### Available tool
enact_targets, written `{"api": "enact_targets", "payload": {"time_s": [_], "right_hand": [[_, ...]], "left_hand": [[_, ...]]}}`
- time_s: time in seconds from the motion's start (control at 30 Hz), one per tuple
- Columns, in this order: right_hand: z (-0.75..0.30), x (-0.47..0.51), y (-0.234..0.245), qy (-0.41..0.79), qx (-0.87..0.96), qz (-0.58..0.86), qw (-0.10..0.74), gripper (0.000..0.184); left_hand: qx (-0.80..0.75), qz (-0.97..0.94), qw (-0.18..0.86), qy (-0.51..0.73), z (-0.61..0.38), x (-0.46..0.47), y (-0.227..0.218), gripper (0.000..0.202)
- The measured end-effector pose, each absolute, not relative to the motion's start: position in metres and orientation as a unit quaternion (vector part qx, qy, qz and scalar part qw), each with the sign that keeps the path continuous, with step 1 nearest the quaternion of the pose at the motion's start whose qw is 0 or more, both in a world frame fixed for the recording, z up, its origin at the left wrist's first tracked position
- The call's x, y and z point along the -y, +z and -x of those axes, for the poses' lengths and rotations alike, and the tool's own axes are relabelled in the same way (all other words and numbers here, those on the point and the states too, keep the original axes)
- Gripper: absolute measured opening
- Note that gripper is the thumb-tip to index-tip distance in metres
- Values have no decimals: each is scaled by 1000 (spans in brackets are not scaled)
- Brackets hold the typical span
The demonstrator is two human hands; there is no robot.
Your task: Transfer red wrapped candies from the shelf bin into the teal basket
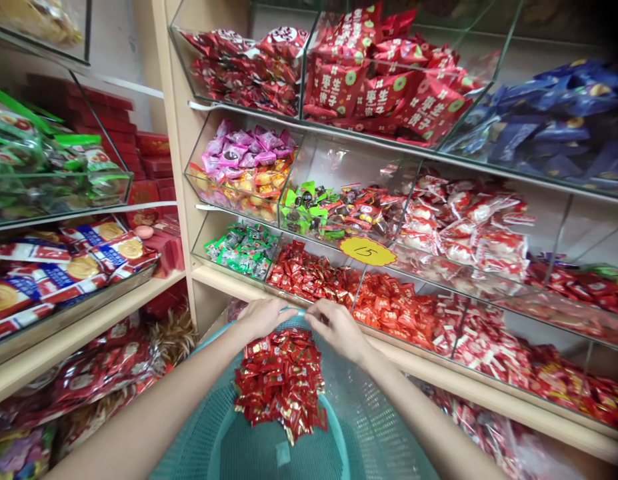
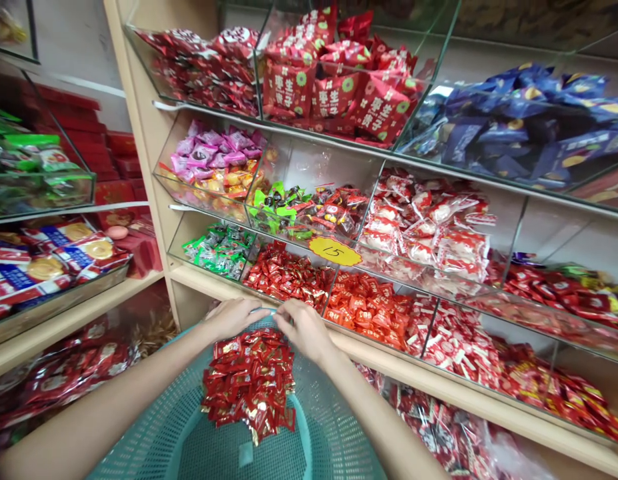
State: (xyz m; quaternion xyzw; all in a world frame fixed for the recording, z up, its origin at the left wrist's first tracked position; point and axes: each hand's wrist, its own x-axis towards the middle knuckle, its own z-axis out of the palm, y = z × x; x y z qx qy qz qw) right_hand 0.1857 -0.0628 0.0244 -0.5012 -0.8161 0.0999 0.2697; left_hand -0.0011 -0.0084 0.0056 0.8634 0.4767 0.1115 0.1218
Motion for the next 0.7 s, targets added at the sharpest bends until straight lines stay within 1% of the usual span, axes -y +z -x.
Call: {"api": "enact_targets", "payload": {"time_s": [0.17,0.37,0.47,0.57,0.7], "right_hand": [[-170,13,35,85,801,517,289,13],[-131,-22,38,70,803,540,244,13],[-120,-28,34,66,799,547,241,11],[-118,-30,29,62,789,555,254,12],[-129,-28,27,60,767,561,305,15]], "left_hand": [[-483,-863,102,105,-1,8,4,54],[-476,-868,110,90,0,10,9,49],[-482,-866,101,92,0,11,11,51],[-481,-867,95,90,0,11,10,53],[-476,-867,110,95,1,11,9,51]]}}
